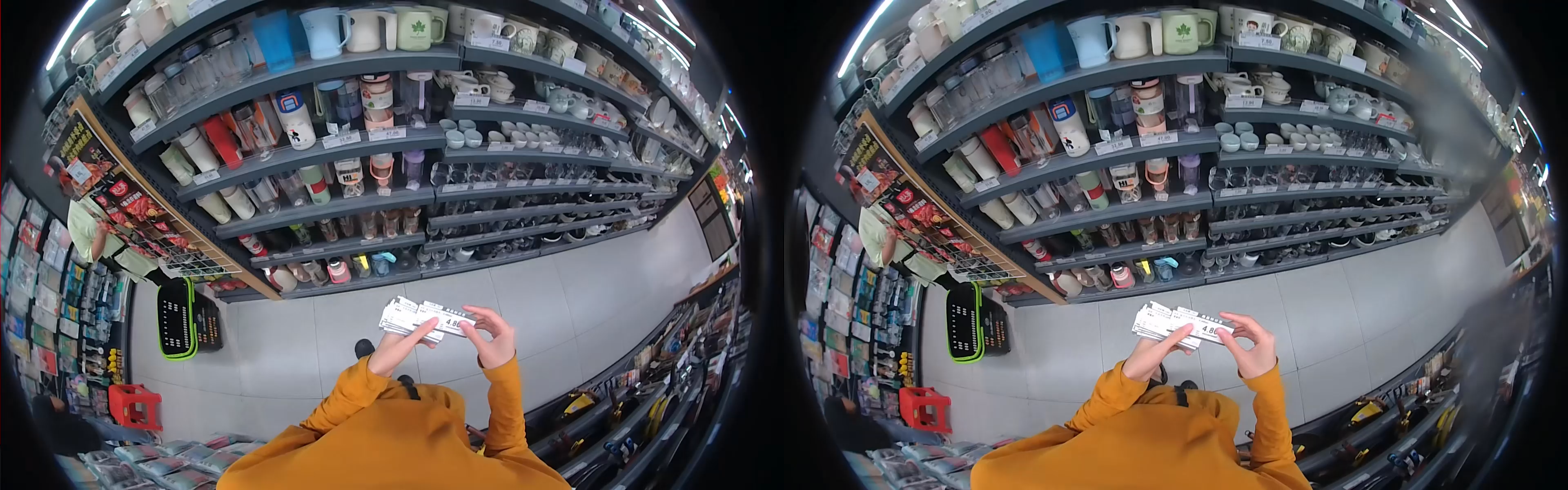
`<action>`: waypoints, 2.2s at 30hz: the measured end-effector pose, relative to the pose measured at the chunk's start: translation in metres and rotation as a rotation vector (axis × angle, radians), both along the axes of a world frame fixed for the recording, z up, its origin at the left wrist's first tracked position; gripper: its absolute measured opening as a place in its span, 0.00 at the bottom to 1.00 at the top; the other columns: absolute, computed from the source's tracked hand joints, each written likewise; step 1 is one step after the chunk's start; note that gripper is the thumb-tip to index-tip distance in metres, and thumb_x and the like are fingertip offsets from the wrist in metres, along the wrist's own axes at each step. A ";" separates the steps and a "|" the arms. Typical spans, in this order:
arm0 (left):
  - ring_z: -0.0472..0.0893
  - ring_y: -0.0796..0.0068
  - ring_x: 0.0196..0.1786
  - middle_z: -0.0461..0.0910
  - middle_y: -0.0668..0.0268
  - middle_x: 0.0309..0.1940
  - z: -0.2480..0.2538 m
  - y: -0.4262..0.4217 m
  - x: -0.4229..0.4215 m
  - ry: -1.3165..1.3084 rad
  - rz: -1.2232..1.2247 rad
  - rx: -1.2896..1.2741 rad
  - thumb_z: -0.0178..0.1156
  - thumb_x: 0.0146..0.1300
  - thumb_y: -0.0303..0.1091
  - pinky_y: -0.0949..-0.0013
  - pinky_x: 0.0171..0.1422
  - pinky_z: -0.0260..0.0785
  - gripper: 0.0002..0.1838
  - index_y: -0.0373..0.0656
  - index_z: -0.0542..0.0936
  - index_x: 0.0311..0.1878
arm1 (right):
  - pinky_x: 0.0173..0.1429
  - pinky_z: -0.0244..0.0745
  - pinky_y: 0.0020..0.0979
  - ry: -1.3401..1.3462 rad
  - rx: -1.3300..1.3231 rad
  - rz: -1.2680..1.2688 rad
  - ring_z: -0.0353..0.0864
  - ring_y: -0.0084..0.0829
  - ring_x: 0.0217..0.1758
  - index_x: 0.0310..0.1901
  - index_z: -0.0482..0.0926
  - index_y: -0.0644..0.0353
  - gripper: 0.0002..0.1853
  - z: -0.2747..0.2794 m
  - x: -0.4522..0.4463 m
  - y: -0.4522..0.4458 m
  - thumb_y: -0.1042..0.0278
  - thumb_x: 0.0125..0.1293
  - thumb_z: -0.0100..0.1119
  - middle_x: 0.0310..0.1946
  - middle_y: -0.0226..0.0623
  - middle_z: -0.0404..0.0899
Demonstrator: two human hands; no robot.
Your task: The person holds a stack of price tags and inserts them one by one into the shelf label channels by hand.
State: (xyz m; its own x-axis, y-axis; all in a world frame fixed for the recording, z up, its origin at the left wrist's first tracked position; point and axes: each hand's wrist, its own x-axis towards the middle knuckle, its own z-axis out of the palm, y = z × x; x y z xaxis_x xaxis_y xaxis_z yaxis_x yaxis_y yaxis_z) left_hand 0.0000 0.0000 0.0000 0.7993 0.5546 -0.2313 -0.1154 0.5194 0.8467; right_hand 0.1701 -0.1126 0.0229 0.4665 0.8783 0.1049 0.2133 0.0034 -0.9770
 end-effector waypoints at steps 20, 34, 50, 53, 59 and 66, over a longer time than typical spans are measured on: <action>0.80 0.73 0.52 0.75 0.58 0.60 -0.011 0.107 -0.030 -0.243 0.174 -0.219 0.51 0.70 0.29 0.72 0.48 0.75 0.17 0.39 0.71 0.61 | 0.30 0.69 0.20 -0.501 0.326 0.097 0.75 0.16 0.25 0.41 0.81 0.64 0.09 0.130 0.090 0.264 0.69 0.62 0.65 0.30 0.32 0.82; 0.79 0.70 0.53 0.74 0.55 0.60 0.017 0.197 -0.042 -0.191 0.212 -0.176 0.50 0.69 0.29 0.68 0.48 0.73 0.16 0.41 0.71 0.59 | 0.21 0.67 0.19 -0.543 0.427 0.069 0.75 0.18 0.19 0.46 0.79 0.60 0.10 0.221 0.144 0.473 0.65 0.69 0.58 0.35 0.34 0.83; 0.79 0.75 0.54 0.75 0.60 0.60 0.000 0.254 -0.023 -0.200 0.110 -0.157 0.50 0.71 0.32 0.71 0.50 0.72 0.18 0.40 0.70 0.62 | 0.19 0.71 0.20 -0.448 0.226 0.284 0.80 0.23 0.18 0.50 0.76 0.60 0.11 0.227 0.153 0.491 0.65 0.72 0.53 0.46 0.42 0.81; 0.78 0.75 0.54 0.75 0.60 0.61 0.001 0.257 -0.020 -0.199 0.077 -0.162 0.50 0.71 0.32 0.71 0.50 0.73 0.18 0.40 0.70 0.62 | 0.20 0.71 0.19 -0.390 0.227 0.295 0.80 0.23 0.18 0.52 0.76 0.60 0.12 0.224 0.154 0.488 0.65 0.72 0.52 0.47 0.44 0.81; 0.78 0.75 0.53 0.75 0.60 0.61 -0.001 0.262 -0.015 -0.199 0.063 -0.163 0.51 0.71 0.33 0.72 0.49 0.73 0.18 0.40 0.70 0.62 | 0.20 0.71 0.18 -0.344 0.297 0.269 0.80 0.23 0.18 0.54 0.76 0.59 0.13 0.220 0.163 0.492 0.65 0.73 0.51 0.47 0.44 0.80; 0.79 0.74 0.52 0.76 0.58 0.59 0.000 0.259 -0.018 -0.173 0.113 -0.191 0.51 0.70 0.32 0.71 0.48 0.74 0.17 0.40 0.71 0.60 | 0.20 0.70 0.19 -0.379 0.306 0.312 0.78 0.21 0.17 0.54 0.78 0.58 0.13 0.225 0.158 0.492 0.65 0.72 0.52 0.45 0.41 0.80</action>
